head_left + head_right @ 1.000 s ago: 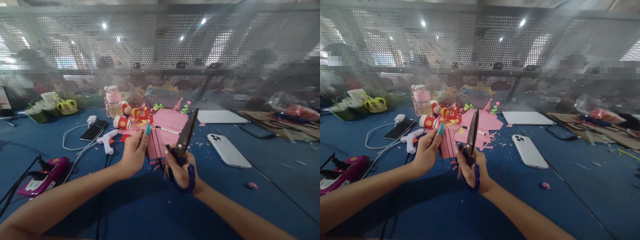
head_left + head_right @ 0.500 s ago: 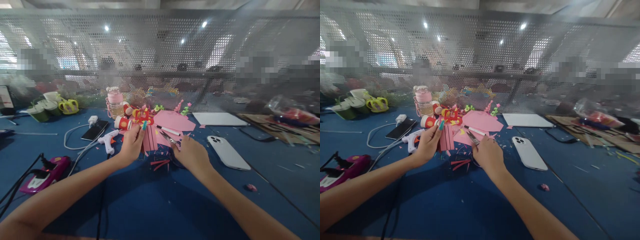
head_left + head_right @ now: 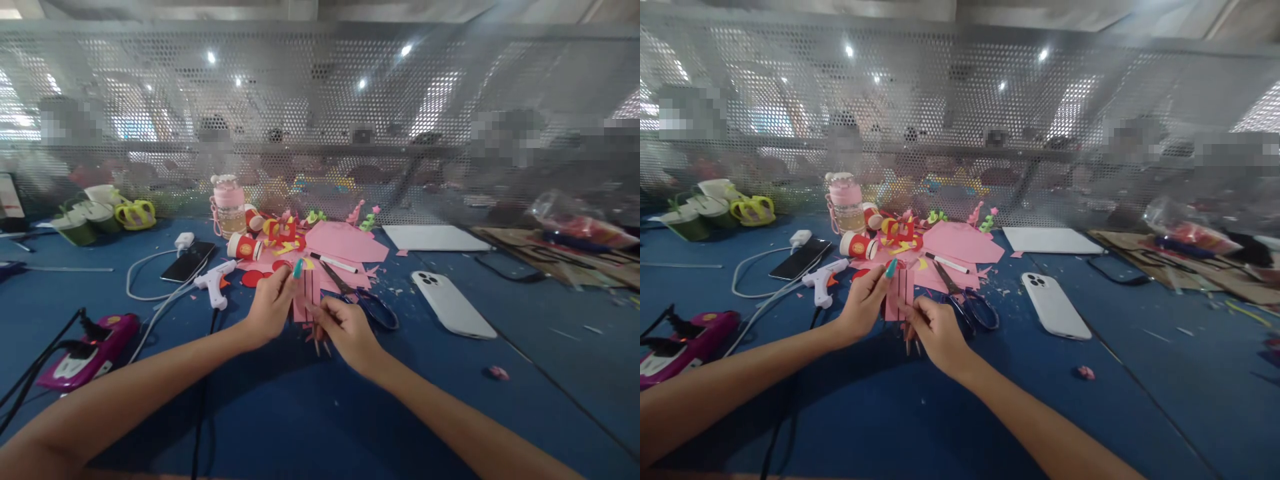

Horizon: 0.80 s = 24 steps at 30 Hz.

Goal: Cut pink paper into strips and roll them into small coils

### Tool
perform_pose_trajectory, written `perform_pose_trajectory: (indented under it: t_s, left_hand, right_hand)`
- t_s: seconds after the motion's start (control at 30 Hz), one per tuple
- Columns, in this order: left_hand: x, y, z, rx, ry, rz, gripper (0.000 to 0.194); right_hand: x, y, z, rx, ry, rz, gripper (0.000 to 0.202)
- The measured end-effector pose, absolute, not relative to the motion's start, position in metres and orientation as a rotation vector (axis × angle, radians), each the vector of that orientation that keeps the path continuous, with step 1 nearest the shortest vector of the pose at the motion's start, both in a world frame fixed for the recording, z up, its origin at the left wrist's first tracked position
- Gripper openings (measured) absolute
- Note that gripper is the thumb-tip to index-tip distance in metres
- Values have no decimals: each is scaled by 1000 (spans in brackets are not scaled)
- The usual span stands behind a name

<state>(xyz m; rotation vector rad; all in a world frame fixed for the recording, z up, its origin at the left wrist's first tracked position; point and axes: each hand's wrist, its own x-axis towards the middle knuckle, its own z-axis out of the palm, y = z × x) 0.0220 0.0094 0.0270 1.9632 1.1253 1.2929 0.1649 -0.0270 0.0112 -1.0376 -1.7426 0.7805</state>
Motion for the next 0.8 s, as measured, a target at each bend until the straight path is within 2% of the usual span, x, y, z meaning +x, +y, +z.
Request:
perform_pose_trajectory:
  t_s: [0.33, 0.53, 0.8]
  left_hand:
    - [20, 9, 29, 1834, 997, 1265, 34]
    - [22, -3, 26, 1797, 917, 949, 43]
    - [25, -9, 21, 1870, 946, 997, 41]
  right_hand:
    - [172, -28, 12, -1026, -1879, 527, 33]
    - [172, -29, 13, -1094, -1777, 439, 31]
    - [173, -30, 16, -1116, -1772, 385, 29]
